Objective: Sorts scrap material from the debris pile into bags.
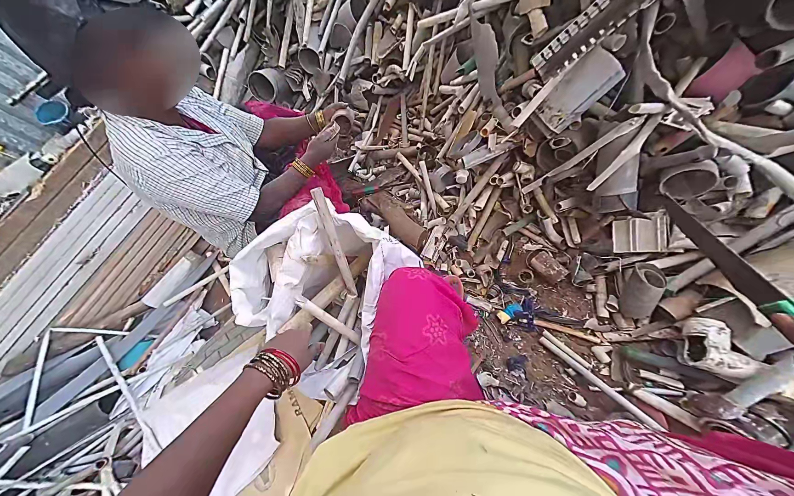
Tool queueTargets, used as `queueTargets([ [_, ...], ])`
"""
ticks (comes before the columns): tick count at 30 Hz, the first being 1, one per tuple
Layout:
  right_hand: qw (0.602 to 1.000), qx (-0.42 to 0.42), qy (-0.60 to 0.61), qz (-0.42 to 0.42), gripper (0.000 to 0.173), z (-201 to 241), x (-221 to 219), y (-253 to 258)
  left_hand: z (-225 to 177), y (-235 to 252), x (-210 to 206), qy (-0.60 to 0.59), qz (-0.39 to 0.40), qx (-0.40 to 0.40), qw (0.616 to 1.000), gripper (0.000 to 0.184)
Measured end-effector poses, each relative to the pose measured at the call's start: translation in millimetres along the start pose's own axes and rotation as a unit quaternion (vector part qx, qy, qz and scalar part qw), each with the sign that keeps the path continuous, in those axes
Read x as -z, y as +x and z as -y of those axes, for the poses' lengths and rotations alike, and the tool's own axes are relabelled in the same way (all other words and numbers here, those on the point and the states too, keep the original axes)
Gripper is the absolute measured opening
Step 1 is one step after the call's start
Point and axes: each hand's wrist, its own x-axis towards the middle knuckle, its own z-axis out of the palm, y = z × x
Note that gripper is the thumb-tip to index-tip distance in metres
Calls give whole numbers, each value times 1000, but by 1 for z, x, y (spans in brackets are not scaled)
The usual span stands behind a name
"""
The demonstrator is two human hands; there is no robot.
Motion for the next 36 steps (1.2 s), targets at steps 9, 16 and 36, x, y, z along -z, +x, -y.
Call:
queueTargets([
  [9,998,-25,-55,5,43,62,31,-27,-85,-9,78,70,-223,-147,961,53],
  [16,992,-58,-70,83,39,42,34,-12,-262,31,157,52,-301,-393,868,43],
  [36,993,52,-85,-59,53,51,26,-1,-504,248,5,80,-20,-239,967,49],
])
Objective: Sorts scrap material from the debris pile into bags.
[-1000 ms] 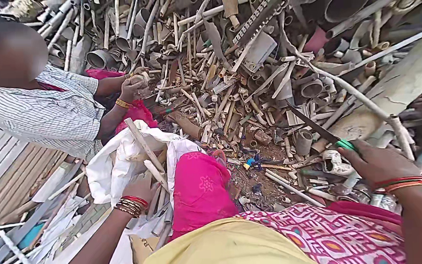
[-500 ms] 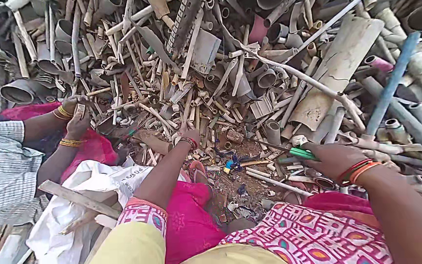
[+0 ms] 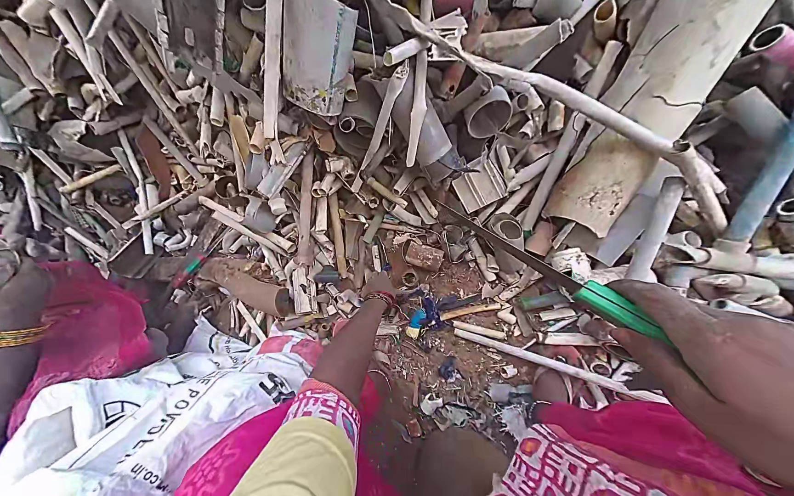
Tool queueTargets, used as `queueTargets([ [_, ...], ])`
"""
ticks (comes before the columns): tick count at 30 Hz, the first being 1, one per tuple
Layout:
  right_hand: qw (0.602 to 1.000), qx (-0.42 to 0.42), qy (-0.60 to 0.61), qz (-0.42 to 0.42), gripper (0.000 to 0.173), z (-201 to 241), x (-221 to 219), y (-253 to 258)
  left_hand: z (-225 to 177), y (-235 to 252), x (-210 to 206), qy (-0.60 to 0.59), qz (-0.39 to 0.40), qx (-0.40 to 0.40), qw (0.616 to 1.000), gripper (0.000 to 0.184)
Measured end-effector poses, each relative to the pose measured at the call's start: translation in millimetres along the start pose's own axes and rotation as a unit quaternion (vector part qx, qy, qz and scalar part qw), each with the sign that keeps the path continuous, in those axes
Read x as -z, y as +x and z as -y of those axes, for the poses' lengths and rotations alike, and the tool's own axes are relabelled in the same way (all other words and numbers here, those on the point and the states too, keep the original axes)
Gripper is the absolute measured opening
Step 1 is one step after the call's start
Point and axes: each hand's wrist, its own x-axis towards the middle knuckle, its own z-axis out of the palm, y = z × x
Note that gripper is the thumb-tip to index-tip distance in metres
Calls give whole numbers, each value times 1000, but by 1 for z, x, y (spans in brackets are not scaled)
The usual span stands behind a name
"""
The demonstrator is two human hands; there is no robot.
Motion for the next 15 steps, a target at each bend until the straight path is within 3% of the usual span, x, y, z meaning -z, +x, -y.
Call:
queueTargets([
  [3,998,-5,29,57,51,-4,6,-5,14,41,21,46,-39,9,998,57],
  [8,992,-18,55,108,45,-4,13,-8,4,67,34,240,-7,-81,967,73],
  [15,990,-20,65,122,44,-4,13,-10,2,82,29,321,7,-56,946,55],
])
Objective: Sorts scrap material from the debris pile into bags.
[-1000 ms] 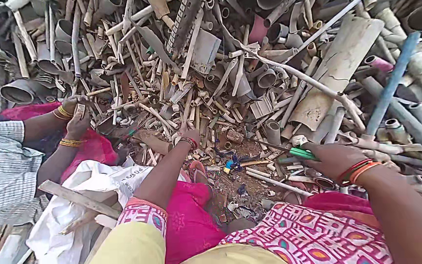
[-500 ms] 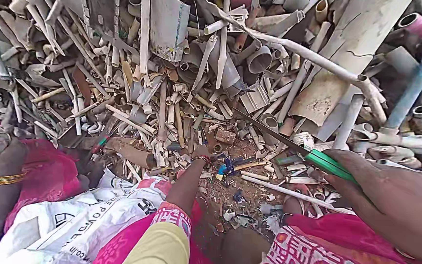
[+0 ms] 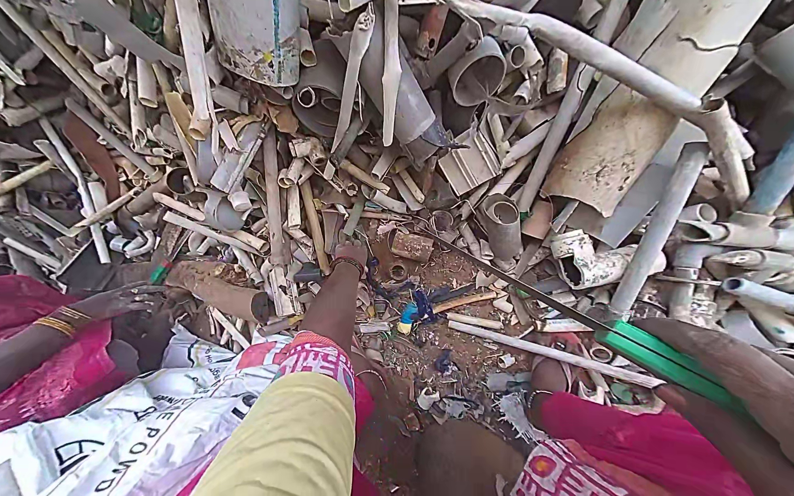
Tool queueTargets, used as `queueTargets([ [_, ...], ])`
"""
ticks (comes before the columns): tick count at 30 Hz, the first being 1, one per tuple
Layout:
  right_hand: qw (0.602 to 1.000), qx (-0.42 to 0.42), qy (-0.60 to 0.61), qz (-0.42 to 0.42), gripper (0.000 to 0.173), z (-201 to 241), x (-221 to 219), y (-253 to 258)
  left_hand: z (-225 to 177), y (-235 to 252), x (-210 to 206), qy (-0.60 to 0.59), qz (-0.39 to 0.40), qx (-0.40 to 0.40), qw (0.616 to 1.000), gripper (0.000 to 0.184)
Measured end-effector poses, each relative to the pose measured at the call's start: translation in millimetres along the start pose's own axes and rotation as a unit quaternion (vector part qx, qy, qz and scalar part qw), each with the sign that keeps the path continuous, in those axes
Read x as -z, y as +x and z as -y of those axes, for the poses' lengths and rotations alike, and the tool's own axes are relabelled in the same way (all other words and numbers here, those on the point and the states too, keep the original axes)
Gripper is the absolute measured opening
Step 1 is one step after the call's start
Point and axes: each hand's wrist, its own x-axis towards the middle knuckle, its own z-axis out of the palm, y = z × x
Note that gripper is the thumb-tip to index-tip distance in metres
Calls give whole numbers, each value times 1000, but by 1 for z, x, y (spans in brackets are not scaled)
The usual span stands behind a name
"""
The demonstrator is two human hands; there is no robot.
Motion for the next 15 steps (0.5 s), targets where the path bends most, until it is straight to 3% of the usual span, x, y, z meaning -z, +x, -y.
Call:
queueTargets([
  [4,1000,6,4,2,44,1,-1,-2,12,0,-2,-37,0,20,999,46],
  [10,1000,18,7,7,41,2,-3,-3,27,-3,-20,-4,1,-37,999,65],
  [15,1000,24,7,5,43,4,-5,-4,17,-13,-26,-71,2,44,996,50],
])
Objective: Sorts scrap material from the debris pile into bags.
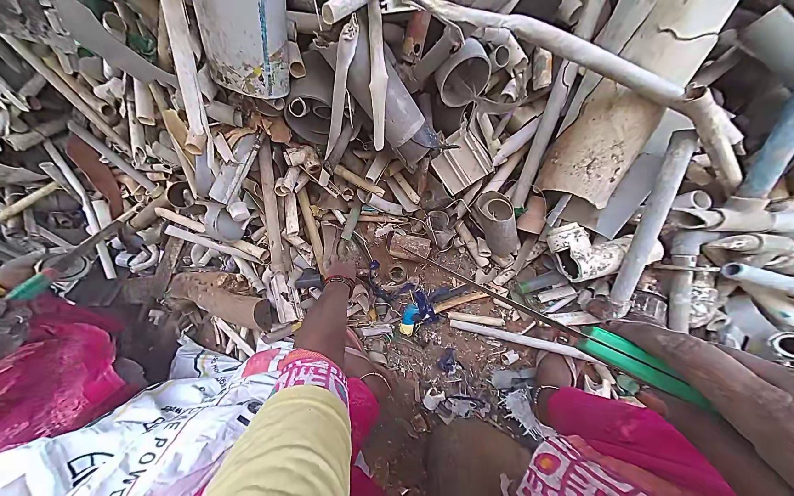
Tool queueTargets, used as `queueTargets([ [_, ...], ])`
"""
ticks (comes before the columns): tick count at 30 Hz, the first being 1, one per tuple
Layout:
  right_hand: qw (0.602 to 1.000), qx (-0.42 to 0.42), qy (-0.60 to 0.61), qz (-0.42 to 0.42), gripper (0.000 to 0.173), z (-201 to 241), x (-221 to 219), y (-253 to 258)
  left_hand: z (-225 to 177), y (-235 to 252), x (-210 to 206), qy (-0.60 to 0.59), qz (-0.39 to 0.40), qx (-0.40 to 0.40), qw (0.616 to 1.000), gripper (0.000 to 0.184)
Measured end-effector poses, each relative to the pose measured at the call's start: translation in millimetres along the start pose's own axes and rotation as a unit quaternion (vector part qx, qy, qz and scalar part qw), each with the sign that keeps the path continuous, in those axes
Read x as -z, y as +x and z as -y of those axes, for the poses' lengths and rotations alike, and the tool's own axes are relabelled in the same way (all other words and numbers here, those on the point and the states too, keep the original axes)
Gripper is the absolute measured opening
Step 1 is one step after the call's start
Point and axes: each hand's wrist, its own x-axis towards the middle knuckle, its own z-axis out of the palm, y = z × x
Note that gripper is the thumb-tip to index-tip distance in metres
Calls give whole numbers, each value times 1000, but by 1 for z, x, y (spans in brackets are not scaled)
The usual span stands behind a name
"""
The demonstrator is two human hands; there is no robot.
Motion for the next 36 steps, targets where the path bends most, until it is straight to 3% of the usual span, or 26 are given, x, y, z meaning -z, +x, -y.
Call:
queueTargets([
  [7,1000,9,-4,-8,39,6,2,2,15,-6,5,-35,8,-38,999,49],
  [11,990,43,-76,-112,38,10,-9,3,25,-31,23,-166,4,-19,986,46],
  [13,991,19,-89,-103,36,19,-9,7,27,-59,34,-258,-26,11,966,47],
  [16,978,-112,-66,163,46,48,23,25,22,-133,56,-393,-50,10,918,43],
  [18,968,-125,-61,210,50,59,26,30,21,-184,64,-461,-61,-9,885,41],
  [26,992,-64,-36,99,53,93,-8,-11,11,-349,33,-715,-100,-40,691,33],
  [28,995,-54,-28,77,55,96,-17,-25,3,-370,19,-768,-101,-39,631,30],
  [30,996,-59,-22,61,55,96,-24,-39,-5,-380,5,-797,-98,-38,595,30],
  [32,995,-70,-24,60,55,94,-28,-51,-13,-380,-8,-787,-90,-46,608,31],
  [34,995,-84,-31,54,54,89,-28,-60,-25,-371,-19,-743,-82,-50,663,35],
  [36,995,-96,-21,31,53,81,-26,-65,-42,-356,-24,-692,-110,-45,712,52],
])
